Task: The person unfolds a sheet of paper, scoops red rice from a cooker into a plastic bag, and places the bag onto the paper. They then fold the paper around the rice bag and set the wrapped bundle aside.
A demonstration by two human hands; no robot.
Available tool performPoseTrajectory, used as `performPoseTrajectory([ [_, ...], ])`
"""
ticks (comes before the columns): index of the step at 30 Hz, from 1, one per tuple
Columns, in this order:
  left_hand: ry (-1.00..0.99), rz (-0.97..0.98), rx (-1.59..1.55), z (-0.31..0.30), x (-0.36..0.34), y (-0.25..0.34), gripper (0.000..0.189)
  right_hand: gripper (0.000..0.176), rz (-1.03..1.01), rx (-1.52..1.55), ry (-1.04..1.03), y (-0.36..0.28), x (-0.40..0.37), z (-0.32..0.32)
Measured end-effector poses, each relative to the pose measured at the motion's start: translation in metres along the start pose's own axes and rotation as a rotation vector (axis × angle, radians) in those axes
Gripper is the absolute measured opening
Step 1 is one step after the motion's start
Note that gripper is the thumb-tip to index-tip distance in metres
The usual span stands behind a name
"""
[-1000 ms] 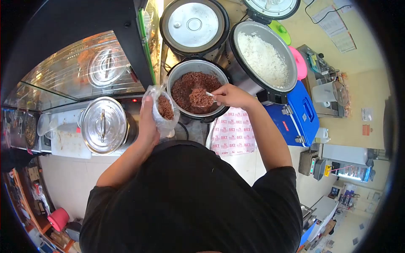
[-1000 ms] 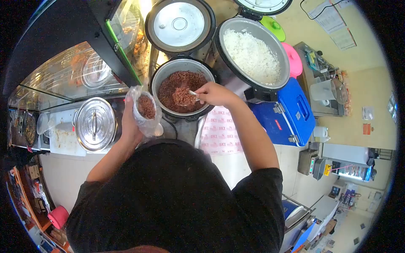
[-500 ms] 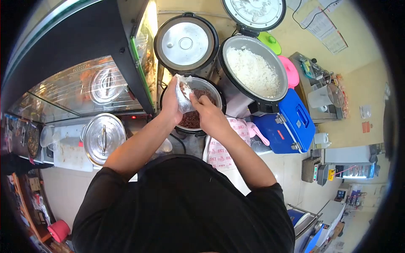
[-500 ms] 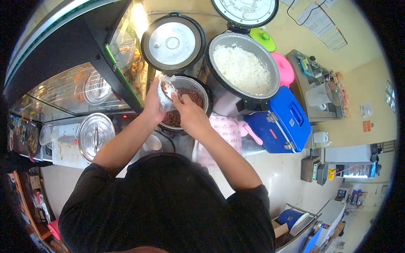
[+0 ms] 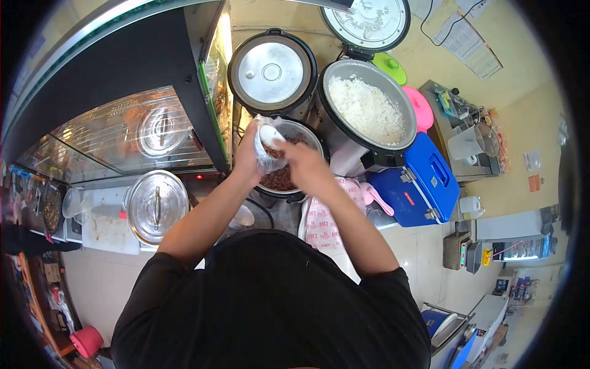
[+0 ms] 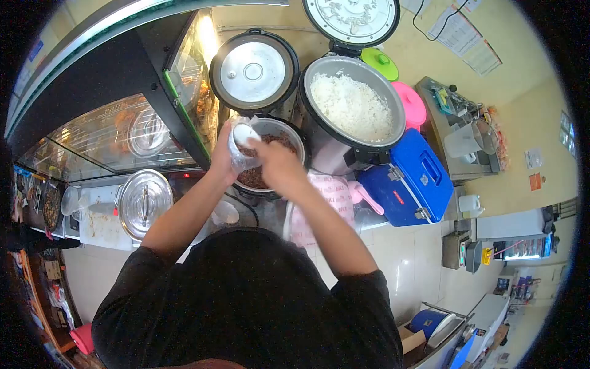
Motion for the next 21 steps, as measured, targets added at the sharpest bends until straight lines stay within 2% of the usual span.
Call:
performPoseTrajectory([
  [1, -0.033, 0.003, 0.004, 0.000, 0.002, -0.001, 0.051, 0.053, 0.082, -0.091, -0.143, -0.015, -0.006, 0.010],
  [2, -0.062, 0.004, 0.007, -0.004, 0.004, -0.004, 0.051, 0.047, 0.040, -0.119, -0.074, -0.023, -0.009, 0.010],
  [5, -0.071, 0.033, -0.002, -0.006, -0.002, -0.002, 0.049, 0.044, 0.011, -0.059, -0.156, -0.017, -0.007, 0.017],
  [7, -0.018, 0.080, -0.064, 0.009, -0.023, 0.007, 0.049, 0.044, 0.054, 0.250, -0.001, 0.010, -0.005, 0.006],
  [8, -0.091, 0.174, -0.128, 0.012, -0.015, 0.015, 0.050, 0.044, 0.066, 0.399, 0.078, 0.021, -0.002, 0.001],
  [11, -0.114, 0.340, -0.180, 0.000, -0.007, 0.017, 0.050, 0.039, 0.226, 0.463, -0.008, 0.012, -0.011, 0.027],
  [12, -0.059, 0.418, -0.127, -0.006, -0.008, 0.016, 0.051, 0.040, 0.252, 0.390, 0.024, 0.001, -0.013, 0.024],
  [15, -0.118, 0.421, -0.073, -0.007, -0.007, 0.015, 0.052, 0.039, 0.169, 0.363, -0.078, -0.024, -0.015, 0.017],
  [16, -0.152, 0.374, -0.109, -0.004, -0.009, 0.012, 0.054, 0.039, 0.113, 0.382, -0.031, -0.024, -0.014, 0.018],
  [19, -0.199, 0.144, -0.171, 0.002, -0.011, 0.001, 0.053, 0.040, 0.159, 0.304, -0.219, -0.003, -0.012, 0.020],
  [21, -0.151, 0.130, -0.182, 0.007, -0.018, 0.006, 0.053, 0.039, 0.186, 0.340, -0.125, 0.016, -0.003, 0.000],
])
Point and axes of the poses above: each hand's wrist, its own x-axis towards the middle knuckle, its own z-axis out of the palm, y = z × x, the point moved 9 cm from there along x, towards the middle knuckle, and after that the axes turned 14 degrees about -x, right-handed, at the moved point
